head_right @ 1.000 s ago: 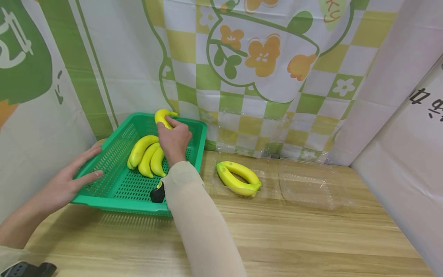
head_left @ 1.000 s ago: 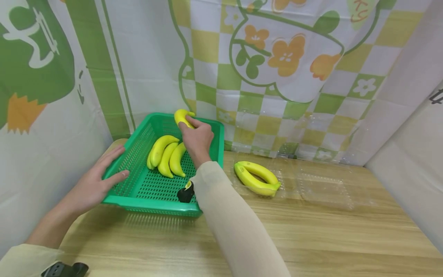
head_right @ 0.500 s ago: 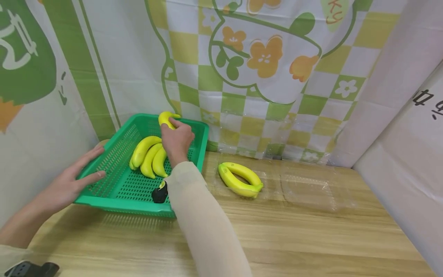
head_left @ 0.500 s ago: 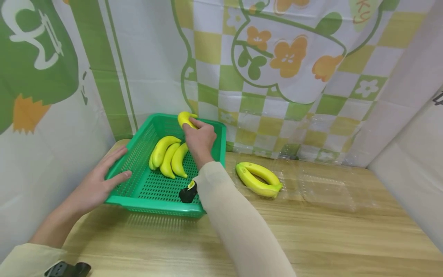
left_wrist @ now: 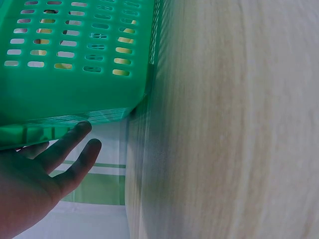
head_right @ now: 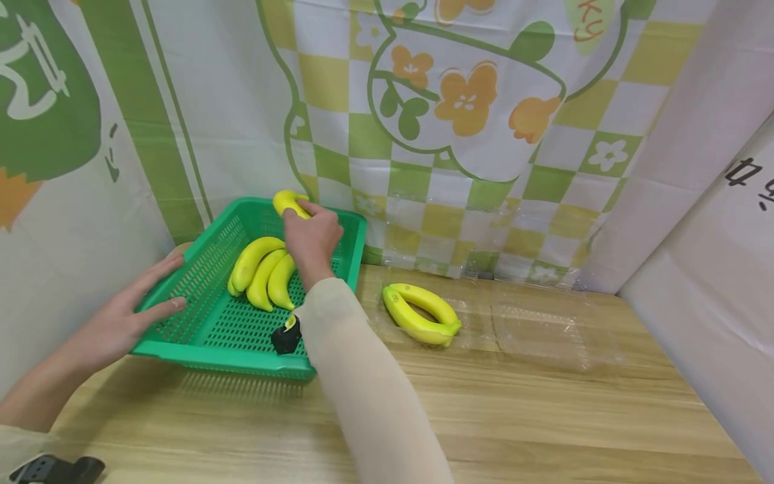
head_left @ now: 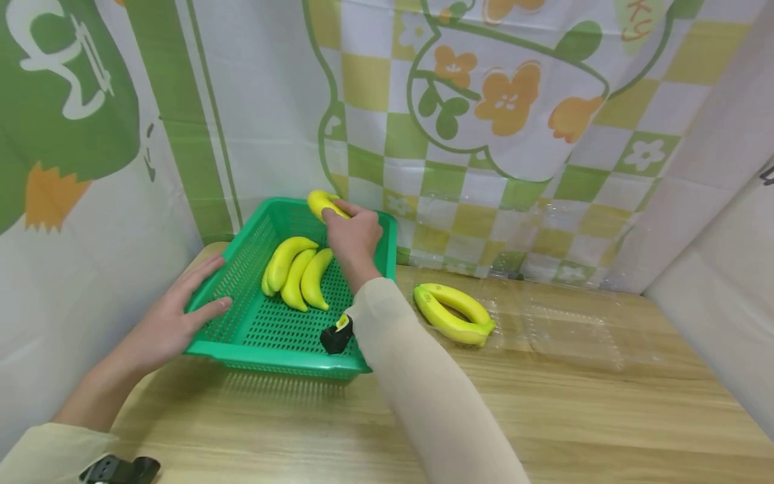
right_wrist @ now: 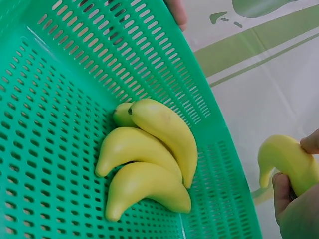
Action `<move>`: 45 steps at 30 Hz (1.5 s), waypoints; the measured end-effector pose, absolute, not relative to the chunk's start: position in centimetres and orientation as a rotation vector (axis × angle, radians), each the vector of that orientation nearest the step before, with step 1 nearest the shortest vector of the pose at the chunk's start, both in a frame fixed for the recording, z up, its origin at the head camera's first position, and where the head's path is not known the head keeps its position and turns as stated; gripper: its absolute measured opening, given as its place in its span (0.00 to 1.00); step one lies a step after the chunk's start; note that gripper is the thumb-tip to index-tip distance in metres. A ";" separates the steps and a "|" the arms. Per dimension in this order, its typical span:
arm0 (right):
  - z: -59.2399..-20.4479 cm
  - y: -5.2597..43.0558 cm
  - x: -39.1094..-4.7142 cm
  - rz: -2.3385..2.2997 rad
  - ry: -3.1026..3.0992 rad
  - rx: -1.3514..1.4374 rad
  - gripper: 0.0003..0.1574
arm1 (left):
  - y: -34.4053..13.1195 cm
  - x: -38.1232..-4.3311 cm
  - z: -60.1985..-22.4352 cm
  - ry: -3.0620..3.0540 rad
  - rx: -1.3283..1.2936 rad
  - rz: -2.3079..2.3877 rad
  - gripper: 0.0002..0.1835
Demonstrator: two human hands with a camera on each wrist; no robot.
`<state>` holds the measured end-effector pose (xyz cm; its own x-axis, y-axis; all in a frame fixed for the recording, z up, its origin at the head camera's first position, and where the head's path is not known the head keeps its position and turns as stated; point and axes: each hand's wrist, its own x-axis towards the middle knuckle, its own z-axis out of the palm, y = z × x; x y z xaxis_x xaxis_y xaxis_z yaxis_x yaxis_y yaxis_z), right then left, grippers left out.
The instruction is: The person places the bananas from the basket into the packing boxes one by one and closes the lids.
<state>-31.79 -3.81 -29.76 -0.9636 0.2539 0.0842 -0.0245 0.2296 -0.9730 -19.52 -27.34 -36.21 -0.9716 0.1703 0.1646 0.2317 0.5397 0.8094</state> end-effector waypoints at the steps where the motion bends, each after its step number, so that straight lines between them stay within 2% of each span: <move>1: -29.7 -3.7 -31.8 1.807 -2.275 -0.211 0.19 | -27.3 -19.5 -36.2 -2.701 -0.352 -1.432 0.41; 27: -27.5 1.8 -31.5 1.921 -2.265 -0.052 0.18 | -27.6 -19.5 -36.5 -2.695 -0.359 -1.422 0.41; 45: -27.1 6.9 -29.5 2.104 -2.070 0.124 0.20 | -27.6 -19.6 -36.7 -2.673 -0.363 -1.424 0.41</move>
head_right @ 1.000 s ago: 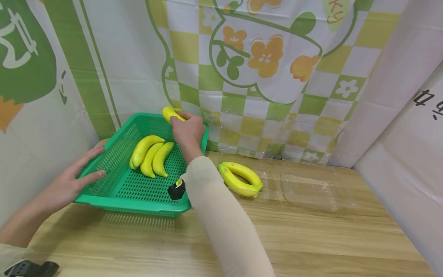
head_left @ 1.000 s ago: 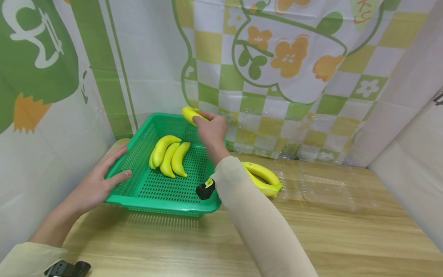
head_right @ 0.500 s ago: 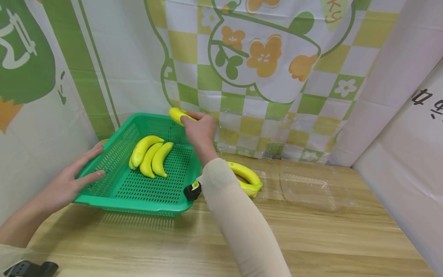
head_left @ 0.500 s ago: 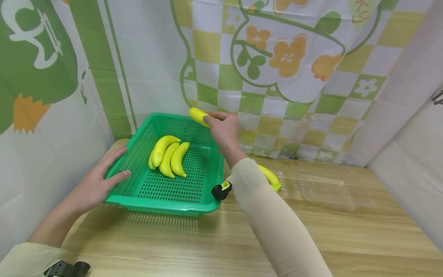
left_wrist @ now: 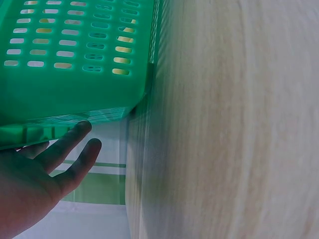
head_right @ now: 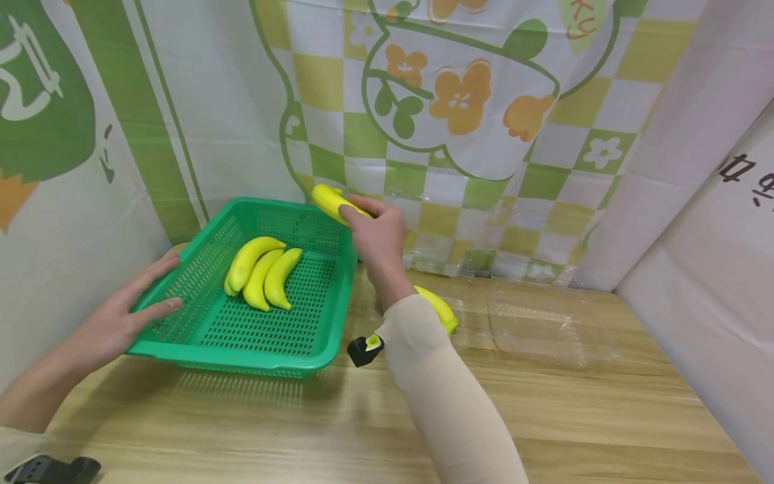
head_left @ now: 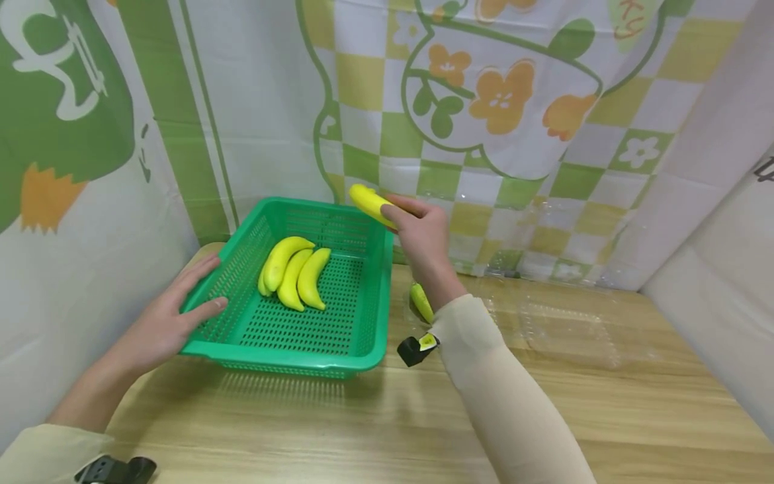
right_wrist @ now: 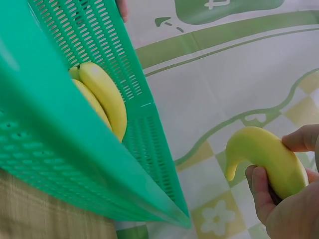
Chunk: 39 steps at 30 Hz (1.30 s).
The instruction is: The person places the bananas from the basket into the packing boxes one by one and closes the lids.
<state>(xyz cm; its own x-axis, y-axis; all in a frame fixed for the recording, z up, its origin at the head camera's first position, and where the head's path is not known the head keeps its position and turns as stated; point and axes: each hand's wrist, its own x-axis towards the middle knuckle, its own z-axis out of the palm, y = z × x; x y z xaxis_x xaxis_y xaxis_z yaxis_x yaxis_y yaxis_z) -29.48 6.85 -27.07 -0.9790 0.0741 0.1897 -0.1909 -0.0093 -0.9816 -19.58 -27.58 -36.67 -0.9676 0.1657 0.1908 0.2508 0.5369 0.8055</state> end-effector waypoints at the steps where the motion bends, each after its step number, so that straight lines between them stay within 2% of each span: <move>1: -27.1 7.1 -29.3 2.107 -2.065 0.129 0.20 | -27.6 -19.6 -36.7 -2.674 -0.363 -1.422 0.41; 13: -27.3 10.5 -27.5 2.074 -2.067 0.159 0.23 | -27.7 -19.6 -36.7 -2.670 -0.373 -1.422 0.41; 39: -29.7 17.3 -25.8 2.004 -2.131 0.062 0.28 | -27.3 -19.5 -36.3 -2.701 -0.344 -1.406 0.41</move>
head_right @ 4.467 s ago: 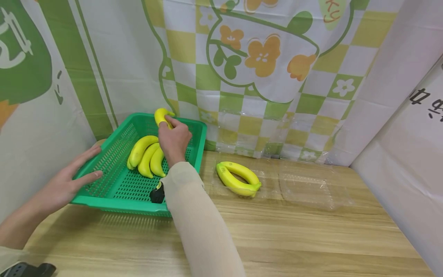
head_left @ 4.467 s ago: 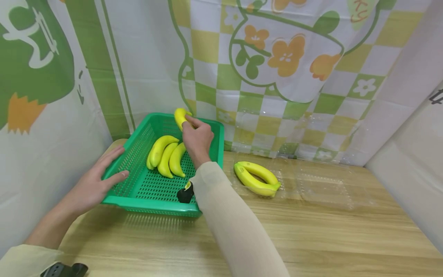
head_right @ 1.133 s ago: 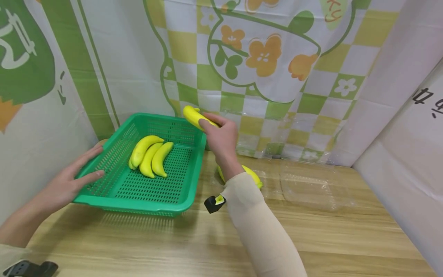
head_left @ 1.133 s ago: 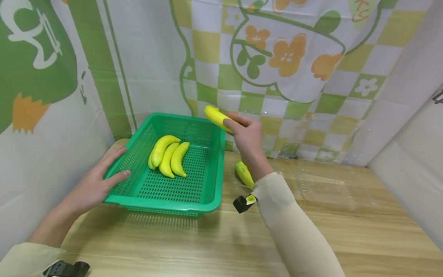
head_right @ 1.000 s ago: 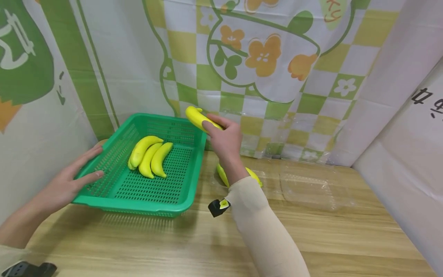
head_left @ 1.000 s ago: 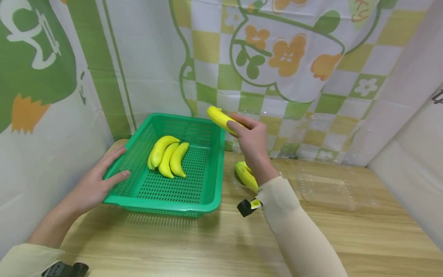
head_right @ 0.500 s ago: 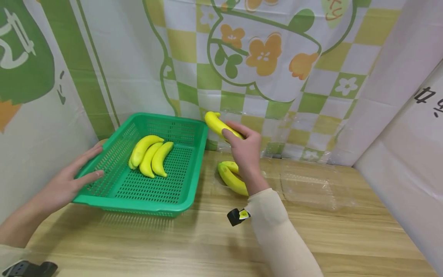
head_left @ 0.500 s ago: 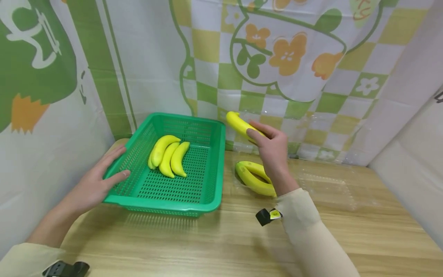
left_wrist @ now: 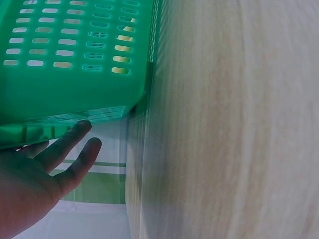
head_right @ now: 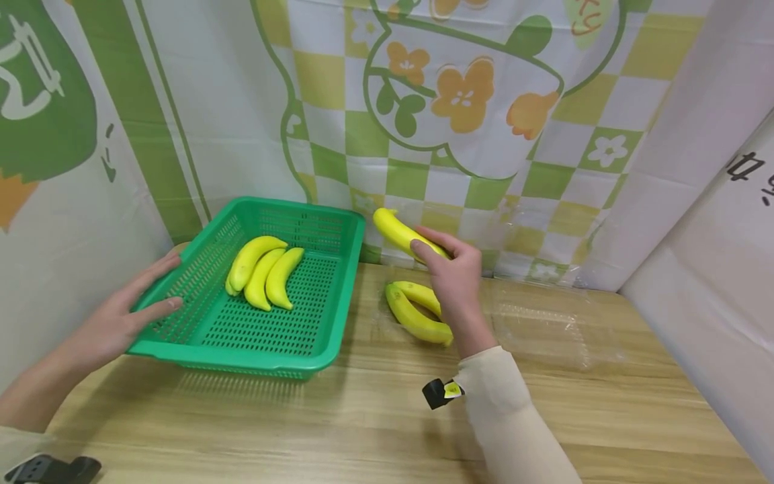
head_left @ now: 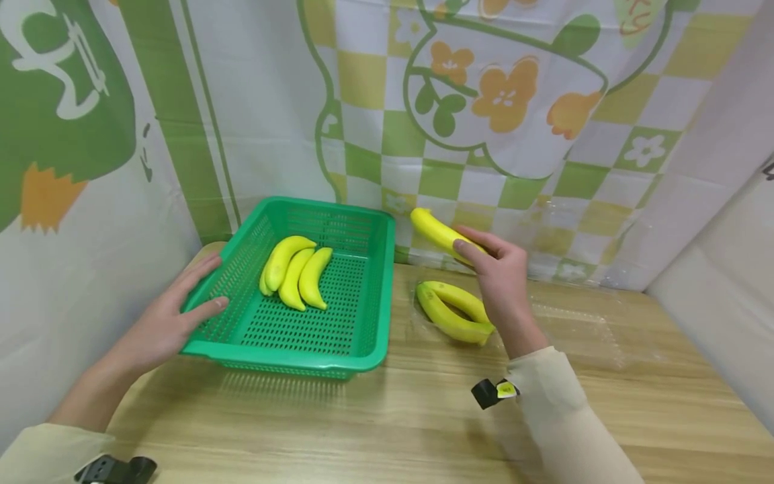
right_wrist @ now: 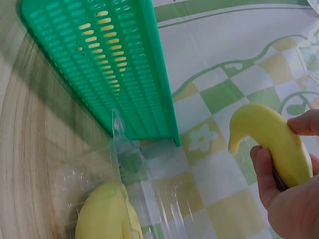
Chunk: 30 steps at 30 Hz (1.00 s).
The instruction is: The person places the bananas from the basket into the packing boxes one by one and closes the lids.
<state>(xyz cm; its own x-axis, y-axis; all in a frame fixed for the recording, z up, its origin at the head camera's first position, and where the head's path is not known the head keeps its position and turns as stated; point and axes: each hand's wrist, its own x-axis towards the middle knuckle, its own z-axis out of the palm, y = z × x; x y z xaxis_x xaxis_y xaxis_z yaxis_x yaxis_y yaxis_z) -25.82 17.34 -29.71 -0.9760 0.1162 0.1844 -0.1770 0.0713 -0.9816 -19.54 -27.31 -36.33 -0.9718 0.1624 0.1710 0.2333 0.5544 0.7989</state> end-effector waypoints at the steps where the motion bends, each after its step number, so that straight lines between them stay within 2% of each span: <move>1: -29.7 17.4 -25.8 2.003 -2.134 0.066 0.28 | -27.3 -19.5 -36.3 -2.701 -0.343 -1.404 0.41; 30: -29.2 17.4 -27.1 1.926 -2.149 0.171 0.25 | -27.4 -19.5 -36.4 -2.687 -0.358 -1.409 0.41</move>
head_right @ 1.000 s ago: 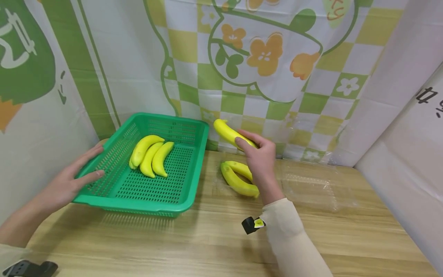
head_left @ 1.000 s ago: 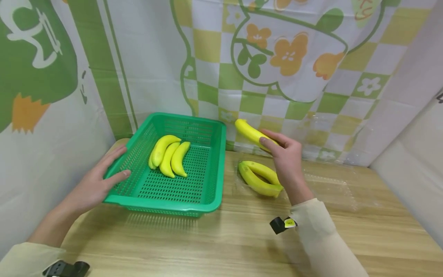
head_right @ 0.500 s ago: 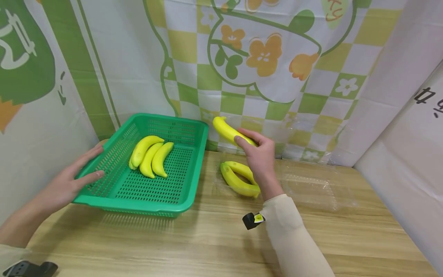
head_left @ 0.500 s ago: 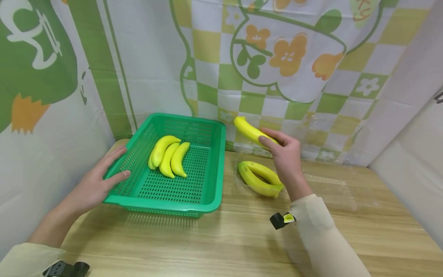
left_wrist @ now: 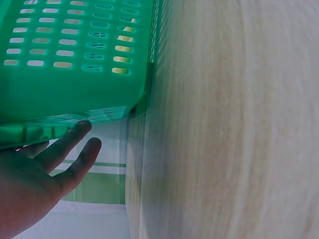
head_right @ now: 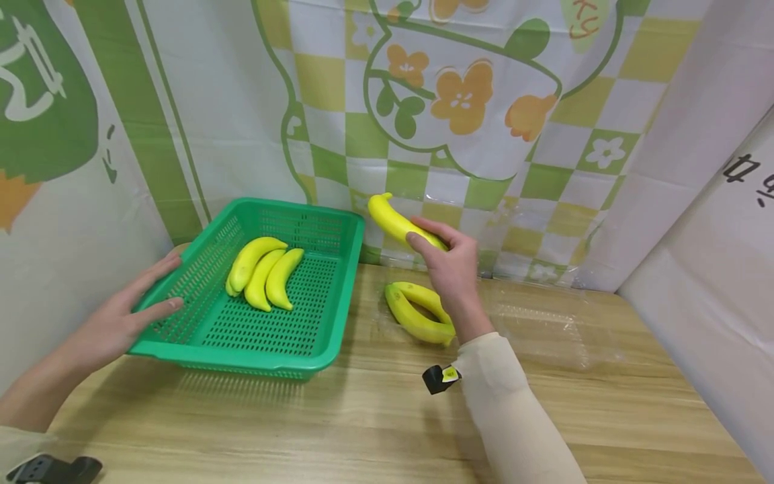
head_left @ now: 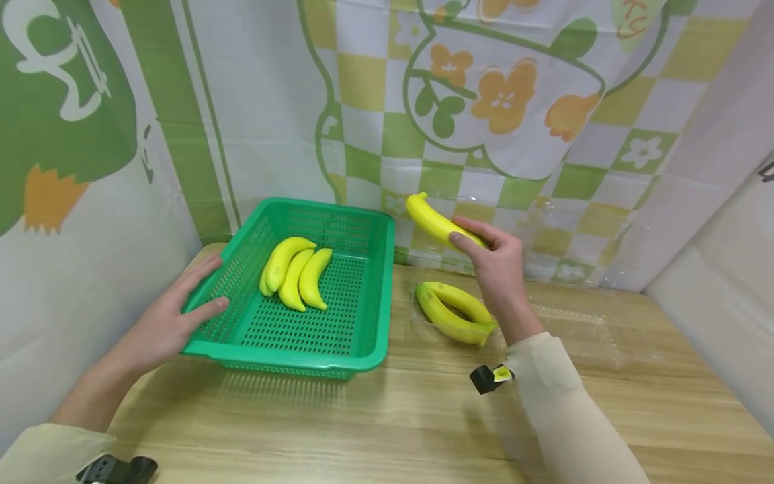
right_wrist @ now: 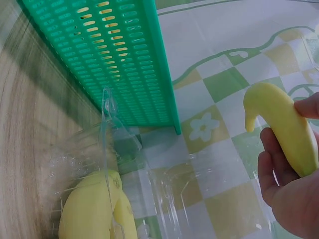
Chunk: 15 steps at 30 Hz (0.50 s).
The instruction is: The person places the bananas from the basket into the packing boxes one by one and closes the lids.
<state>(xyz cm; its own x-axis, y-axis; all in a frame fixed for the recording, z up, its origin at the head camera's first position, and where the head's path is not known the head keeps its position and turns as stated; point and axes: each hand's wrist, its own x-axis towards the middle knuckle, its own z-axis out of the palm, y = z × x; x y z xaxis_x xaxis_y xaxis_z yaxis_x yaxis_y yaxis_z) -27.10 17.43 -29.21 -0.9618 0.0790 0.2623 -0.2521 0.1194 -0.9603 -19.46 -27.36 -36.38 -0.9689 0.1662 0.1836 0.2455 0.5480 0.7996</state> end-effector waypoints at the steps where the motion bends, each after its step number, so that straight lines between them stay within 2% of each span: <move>1: -29.2 17.4 -27.1 1.925 -2.148 0.176 0.25 | -27.4 -19.5 -36.4 -2.684 -0.360 -1.408 0.41; 15: -29.4 17.9 -26.1 1.871 -2.176 0.197 0.25 | -27.6 -19.6 -36.6 -2.671 -0.371 -1.416 0.41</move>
